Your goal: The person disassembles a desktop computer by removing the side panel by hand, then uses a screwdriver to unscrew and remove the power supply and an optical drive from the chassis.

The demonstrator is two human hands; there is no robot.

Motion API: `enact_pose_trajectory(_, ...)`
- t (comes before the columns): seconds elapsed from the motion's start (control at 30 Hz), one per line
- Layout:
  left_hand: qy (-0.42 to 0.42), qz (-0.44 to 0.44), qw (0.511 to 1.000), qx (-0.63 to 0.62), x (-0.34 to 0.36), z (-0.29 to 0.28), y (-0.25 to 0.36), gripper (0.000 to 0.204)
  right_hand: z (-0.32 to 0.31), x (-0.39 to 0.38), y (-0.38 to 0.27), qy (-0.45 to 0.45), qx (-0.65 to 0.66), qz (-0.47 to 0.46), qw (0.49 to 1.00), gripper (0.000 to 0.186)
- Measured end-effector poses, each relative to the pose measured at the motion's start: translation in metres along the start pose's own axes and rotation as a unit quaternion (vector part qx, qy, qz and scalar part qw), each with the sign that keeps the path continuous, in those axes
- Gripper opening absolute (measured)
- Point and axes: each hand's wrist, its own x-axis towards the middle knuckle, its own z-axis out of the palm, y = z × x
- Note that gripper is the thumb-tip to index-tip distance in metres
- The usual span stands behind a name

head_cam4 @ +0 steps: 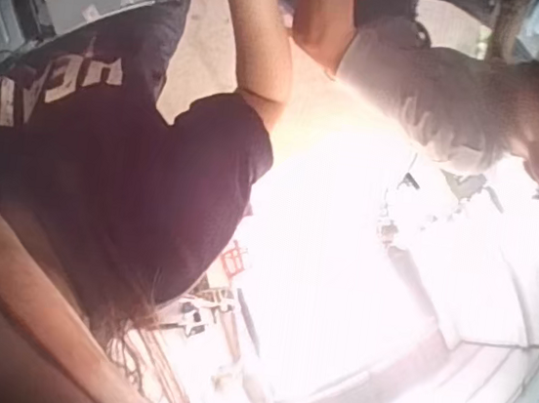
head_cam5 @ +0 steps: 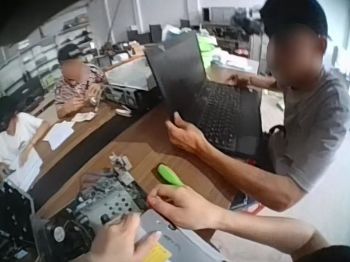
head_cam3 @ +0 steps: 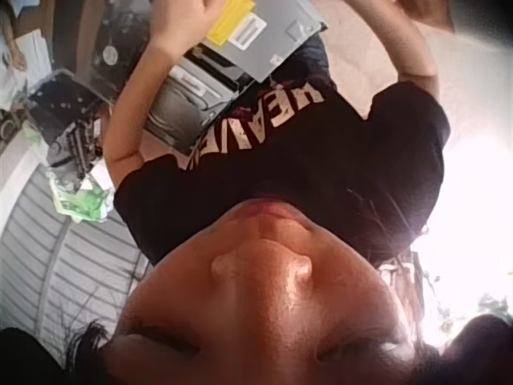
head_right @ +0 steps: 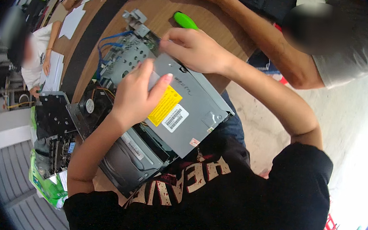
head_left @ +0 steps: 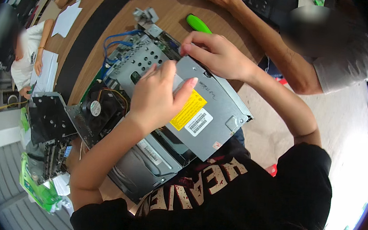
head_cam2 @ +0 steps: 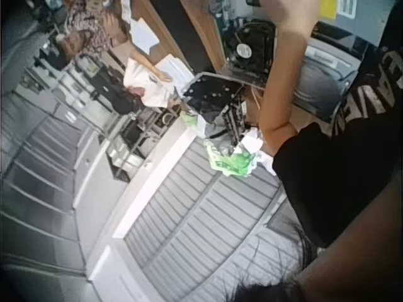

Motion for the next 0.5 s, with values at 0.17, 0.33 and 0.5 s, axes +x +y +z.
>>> enact_pose_trajectory(0.17,-0.056,-0.018,0.998,0.023,0.005,0.000,0.001,0.053,0.003,-0.002,-0.004,0.030,-0.008,-0.003,1.000,0.027)
enact_pose_trajectory(0.33,-0.013,0.054,0.998,0.002,0.010,0.001,0.007,0.065,-0.022,-0.053,-0.017,0.036,0.081,0.044,0.995,0.043)
enact_pose_trajectory(0.5,-0.018,0.078,0.991,0.104,0.016,-0.003,0.019,0.068,-0.018,-0.110,-0.025,-0.008,0.123,0.036,0.992,0.072)
